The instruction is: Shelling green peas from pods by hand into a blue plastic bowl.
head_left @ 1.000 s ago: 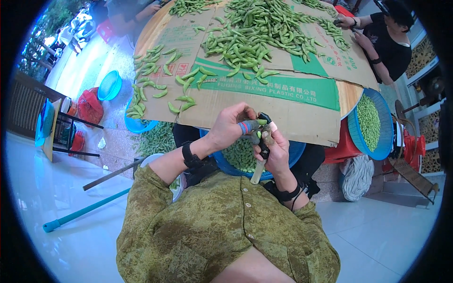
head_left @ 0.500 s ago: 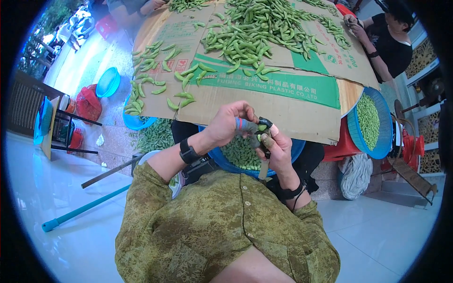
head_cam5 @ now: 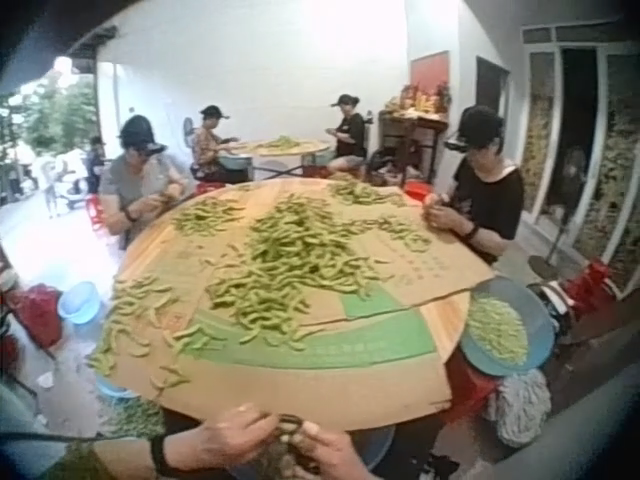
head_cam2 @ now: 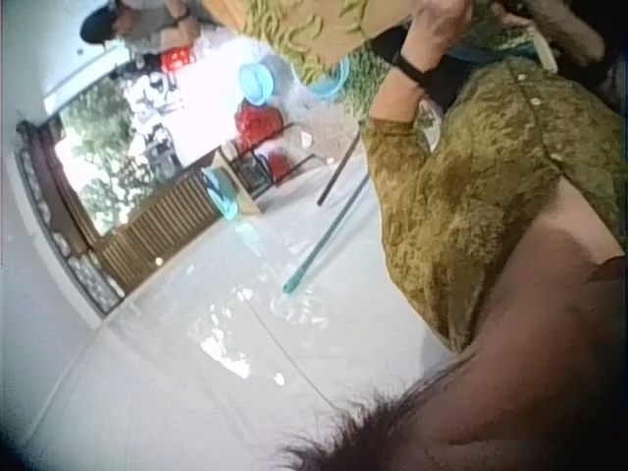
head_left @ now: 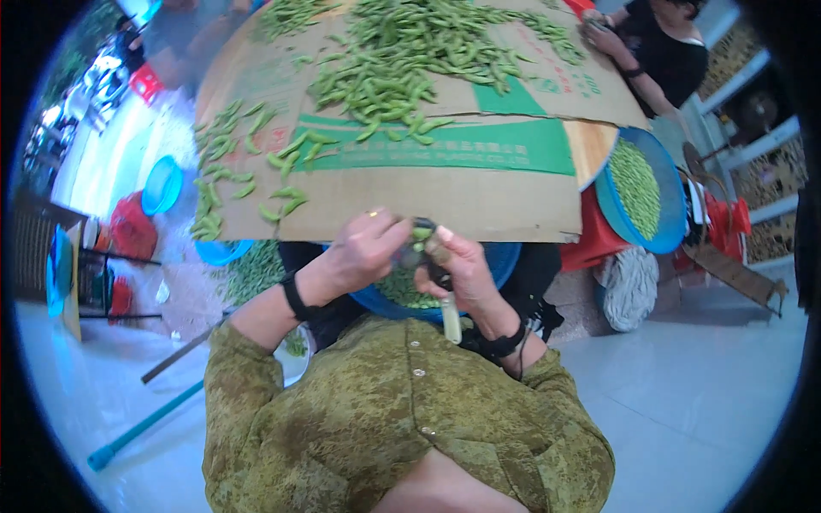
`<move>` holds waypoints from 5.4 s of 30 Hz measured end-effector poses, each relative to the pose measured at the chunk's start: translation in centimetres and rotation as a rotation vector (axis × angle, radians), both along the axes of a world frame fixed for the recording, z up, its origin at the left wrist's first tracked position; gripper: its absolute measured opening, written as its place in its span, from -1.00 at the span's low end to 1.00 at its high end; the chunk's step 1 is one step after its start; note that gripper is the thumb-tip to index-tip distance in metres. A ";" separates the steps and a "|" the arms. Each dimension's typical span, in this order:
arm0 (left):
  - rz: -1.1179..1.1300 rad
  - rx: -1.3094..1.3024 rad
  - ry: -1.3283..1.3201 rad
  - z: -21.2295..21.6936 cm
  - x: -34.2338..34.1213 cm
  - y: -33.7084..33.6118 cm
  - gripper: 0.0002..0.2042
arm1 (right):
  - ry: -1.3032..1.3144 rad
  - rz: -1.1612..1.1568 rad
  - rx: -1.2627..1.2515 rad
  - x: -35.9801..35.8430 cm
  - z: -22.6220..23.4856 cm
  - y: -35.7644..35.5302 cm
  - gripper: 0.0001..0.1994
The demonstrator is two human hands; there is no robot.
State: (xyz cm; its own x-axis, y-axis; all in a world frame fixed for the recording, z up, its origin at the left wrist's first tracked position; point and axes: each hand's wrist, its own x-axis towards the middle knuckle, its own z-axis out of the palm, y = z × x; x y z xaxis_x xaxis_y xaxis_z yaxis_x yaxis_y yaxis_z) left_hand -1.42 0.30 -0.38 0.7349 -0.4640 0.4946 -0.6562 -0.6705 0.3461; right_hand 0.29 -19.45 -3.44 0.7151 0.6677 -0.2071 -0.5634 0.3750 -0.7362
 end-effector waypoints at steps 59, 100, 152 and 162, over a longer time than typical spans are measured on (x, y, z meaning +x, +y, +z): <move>0.178 -0.453 0.544 -0.3 -3.4 -0.5 -0.86 | -1.484 -0.484 -0.561 -0.3 -1.0 2.1 -0.63; 0.059 -0.864 0.858 1.5 1.1 -1.2 -0.91 | -0.376 -0.160 -0.226 0.3 0.3 -1.4 -0.60; 0.157 -0.621 0.604 -1.4 -1.8 -1.6 -0.85 | -0.272 -0.151 -0.237 -1.0 -1.9 -0.5 -0.70; 0.009 -0.371 0.489 -1.8 -2.8 -1.5 -0.78 | -1.363 -0.435 -0.659 -0.2 -2.0 0.3 -0.73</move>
